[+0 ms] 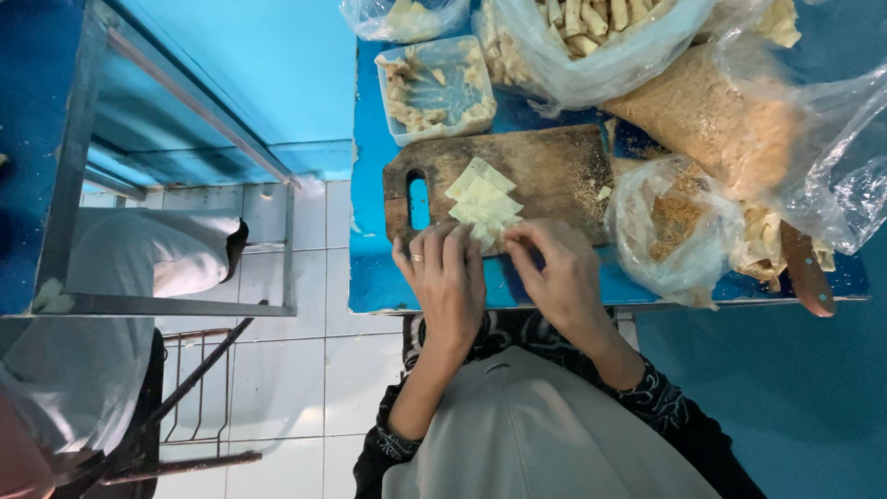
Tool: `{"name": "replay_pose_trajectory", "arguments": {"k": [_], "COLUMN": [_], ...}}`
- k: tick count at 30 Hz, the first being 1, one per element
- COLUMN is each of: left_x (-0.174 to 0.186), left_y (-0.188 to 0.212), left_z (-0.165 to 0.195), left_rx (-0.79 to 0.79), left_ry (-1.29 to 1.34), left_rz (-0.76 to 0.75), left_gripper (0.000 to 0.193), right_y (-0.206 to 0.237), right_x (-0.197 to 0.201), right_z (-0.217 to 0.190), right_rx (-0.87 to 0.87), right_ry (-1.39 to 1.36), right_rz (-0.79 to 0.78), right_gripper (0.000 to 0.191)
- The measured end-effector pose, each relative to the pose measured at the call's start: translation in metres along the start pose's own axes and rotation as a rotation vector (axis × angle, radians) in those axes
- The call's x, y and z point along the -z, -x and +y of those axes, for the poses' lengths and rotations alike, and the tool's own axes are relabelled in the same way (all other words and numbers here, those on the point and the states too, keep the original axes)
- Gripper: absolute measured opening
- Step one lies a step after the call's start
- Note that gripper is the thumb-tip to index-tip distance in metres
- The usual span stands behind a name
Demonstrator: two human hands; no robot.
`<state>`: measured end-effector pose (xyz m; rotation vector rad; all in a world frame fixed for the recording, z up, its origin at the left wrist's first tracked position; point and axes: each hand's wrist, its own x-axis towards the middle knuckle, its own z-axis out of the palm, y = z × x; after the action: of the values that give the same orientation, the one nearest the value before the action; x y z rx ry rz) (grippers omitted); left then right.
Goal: The person sits at a table and shapes small pieces of dough by hand, pinching and rolling each piece between the fingers into a short cylinder. The shaped pieces are placed into a plastic bag with other finished pieces, and new flat dough pieces are taken from a container to continue shaping.
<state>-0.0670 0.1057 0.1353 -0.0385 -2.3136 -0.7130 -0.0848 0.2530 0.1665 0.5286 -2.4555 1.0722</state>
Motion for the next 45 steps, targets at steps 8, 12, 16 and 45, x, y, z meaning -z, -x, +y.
{"name": "replay_pose_trajectory", "arguments": {"k": [8,12,16,45], "left_x": [0.003,0.012,0.031,0.007], "left_y": [-0.001,-0.005,-0.010,-0.046], "left_z": [-0.001,0.000,-0.009,-0.036], "left_rx": [-0.006,-0.023,-0.146,0.010], "left_ry": [-0.009,-0.011,-0.058,0.219], "left_rz": [0.009,-0.025,-0.173,-0.285], "left_gripper": [0.016,0.012,0.009,0.024], "right_y": [0.001,-0.004,-0.013,-0.031], "right_x": [-0.012,-0.014,-0.007,-0.022], "right_z": [-0.005,0.001,0.011,0.034], "right_rx": [-0.058,0.042,0.224,0.120], "right_ry": [-0.247,-0.112,0.032,0.000], "right_rz": [0.028,0.017,-0.092,-0.088], "right_gripper": [0.014,0.015,0.020,0.014]}}
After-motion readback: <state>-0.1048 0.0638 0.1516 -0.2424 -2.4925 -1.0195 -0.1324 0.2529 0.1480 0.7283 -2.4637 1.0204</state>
